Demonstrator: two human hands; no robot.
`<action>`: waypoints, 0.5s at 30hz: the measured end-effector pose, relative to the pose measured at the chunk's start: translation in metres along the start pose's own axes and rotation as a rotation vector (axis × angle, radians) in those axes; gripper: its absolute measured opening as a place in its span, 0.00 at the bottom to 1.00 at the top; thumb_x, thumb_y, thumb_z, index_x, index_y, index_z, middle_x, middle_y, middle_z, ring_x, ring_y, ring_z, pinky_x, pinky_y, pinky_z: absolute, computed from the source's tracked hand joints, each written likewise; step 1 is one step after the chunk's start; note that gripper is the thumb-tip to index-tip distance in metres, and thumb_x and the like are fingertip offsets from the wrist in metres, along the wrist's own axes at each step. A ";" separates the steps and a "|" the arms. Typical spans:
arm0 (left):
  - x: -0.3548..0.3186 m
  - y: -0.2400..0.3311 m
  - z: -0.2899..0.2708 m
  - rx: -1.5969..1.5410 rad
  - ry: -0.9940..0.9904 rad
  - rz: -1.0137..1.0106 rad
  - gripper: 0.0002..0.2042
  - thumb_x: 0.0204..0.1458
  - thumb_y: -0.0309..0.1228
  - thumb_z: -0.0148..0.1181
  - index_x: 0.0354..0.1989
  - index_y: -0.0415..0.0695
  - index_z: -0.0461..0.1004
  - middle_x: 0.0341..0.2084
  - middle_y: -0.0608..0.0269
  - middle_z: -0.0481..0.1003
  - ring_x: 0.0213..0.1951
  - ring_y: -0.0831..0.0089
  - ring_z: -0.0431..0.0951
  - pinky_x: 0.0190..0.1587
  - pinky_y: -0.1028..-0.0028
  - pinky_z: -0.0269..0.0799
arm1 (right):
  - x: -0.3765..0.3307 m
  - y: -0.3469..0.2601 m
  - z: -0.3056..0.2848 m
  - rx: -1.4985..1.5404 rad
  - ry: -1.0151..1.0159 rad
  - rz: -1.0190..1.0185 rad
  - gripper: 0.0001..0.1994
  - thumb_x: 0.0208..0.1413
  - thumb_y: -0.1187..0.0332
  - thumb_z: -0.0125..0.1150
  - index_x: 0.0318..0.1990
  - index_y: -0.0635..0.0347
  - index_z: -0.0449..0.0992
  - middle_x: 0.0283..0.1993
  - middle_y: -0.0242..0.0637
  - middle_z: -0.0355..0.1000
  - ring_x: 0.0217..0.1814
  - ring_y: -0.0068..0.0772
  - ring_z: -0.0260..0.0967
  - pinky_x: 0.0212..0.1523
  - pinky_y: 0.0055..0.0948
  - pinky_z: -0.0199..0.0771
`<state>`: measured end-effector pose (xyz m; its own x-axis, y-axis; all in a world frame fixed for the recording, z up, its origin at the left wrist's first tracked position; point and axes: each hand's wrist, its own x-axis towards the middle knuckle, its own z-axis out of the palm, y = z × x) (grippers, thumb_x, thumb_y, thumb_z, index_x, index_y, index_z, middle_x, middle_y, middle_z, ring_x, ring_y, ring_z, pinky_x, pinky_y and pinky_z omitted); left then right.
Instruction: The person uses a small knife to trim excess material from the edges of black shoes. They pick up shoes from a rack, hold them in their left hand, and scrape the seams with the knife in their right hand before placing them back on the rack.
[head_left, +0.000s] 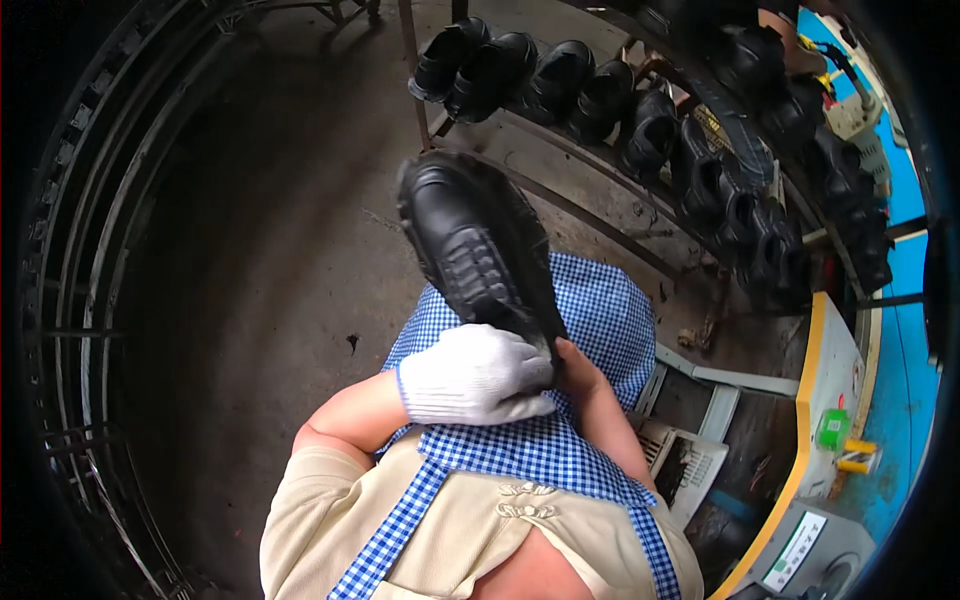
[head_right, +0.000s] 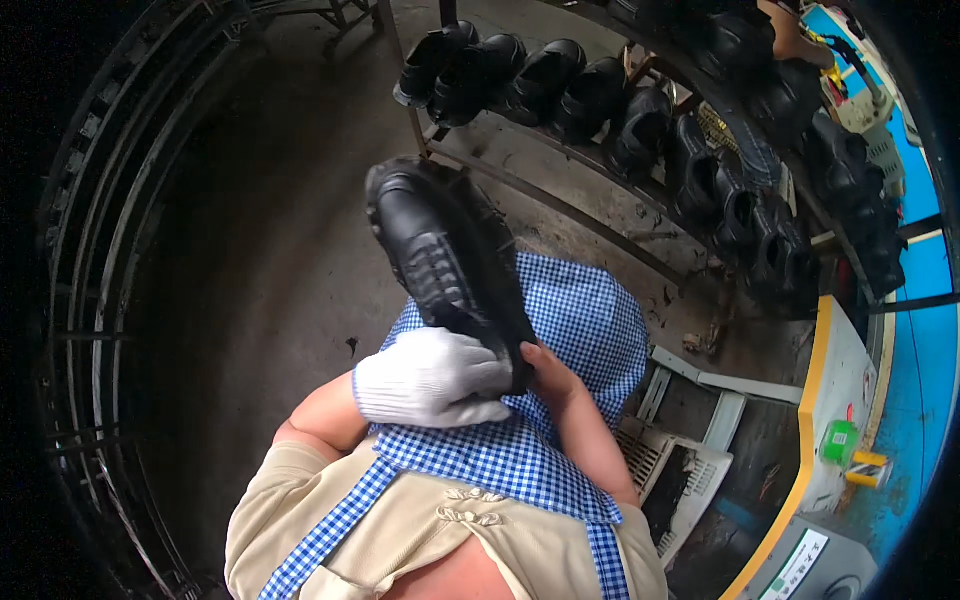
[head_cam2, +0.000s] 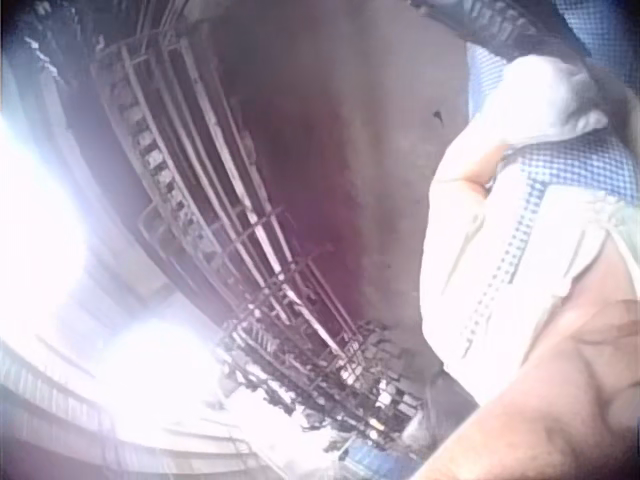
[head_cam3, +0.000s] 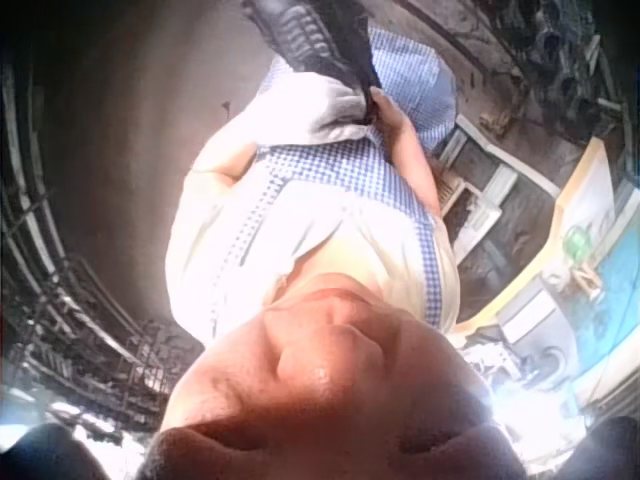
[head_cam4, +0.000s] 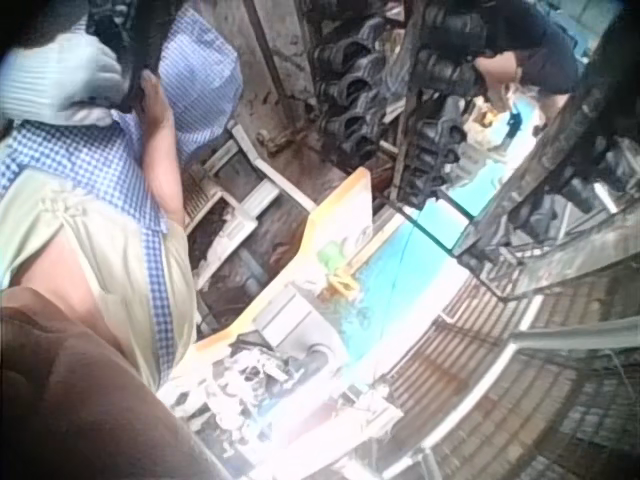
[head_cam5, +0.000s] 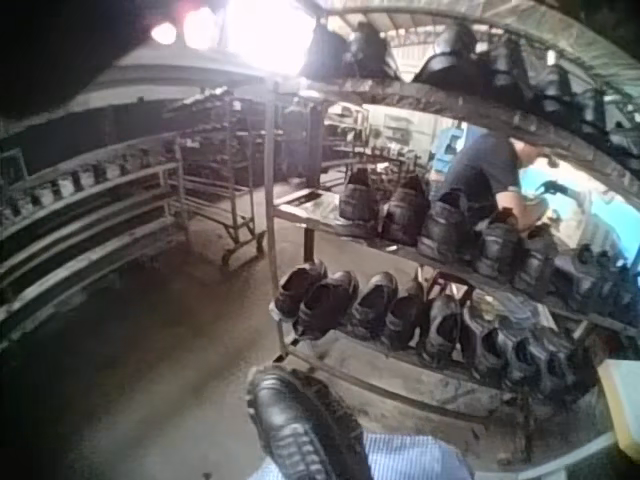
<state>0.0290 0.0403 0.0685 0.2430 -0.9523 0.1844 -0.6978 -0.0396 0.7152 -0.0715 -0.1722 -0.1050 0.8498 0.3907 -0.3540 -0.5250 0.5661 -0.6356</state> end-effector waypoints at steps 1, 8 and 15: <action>-0.005 0.007 -0.014 -0.190 0.129 0.027 0.11 0.53 0.37 0.66 0.38 0.41 0.80 0.30 0.53 0.79 0.35 0.58 0.81 0.39 0.67 0.76 | -0.001 -0.001 -0.001 0.044 -0.016 0.004 0.43 0.54 0.43 0.63 0.68 0.67 0.59 0.65 0.46 0.66 0.65 0.39 0.66 0.63 0.35 0.68; -0.006 -0.052 -0.009 -1.009 1.216 -0.261 0.37 0.47 0.30 0.71 0.66 0.40 0.59 0.55 0.52 0.70 0.58 0.63 0.71 0.63 0.64 0.66 | 0.003 0.001 -0.029 -0.213 -0.148 -0.005 0.39 0.49 0.53 0.72 0.64 0.66 0.66 0.61 0.43 0.70 0.61 0.36 0.70 0.61 0.32 0.71; -0.011 -0.041 -0.027 -0.840 0.918 -0.356 0.35 0.40 0.32 0.76 0.59 0.39 0.69 0.50 0.56 0.75 0.54 0.65 0.75 0.60 0.67 0.69 | 0.002 -0.056 0.004 -0.435 0.515 -0.483 0.09 0.59 0.74 0.63 0.47 0.62 0.78 0.41 0.31 0.78 0.35 0.18 0.73 0.40 0.20 0.74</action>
<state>0.0732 0.0610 0.0557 0.9313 -0.3606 0.0511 0.0531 0.2731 0.9605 -0.0402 -0.1998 -0.0672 0.9481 -0.2646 -0.1764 -0.1208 0.2135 -0.9695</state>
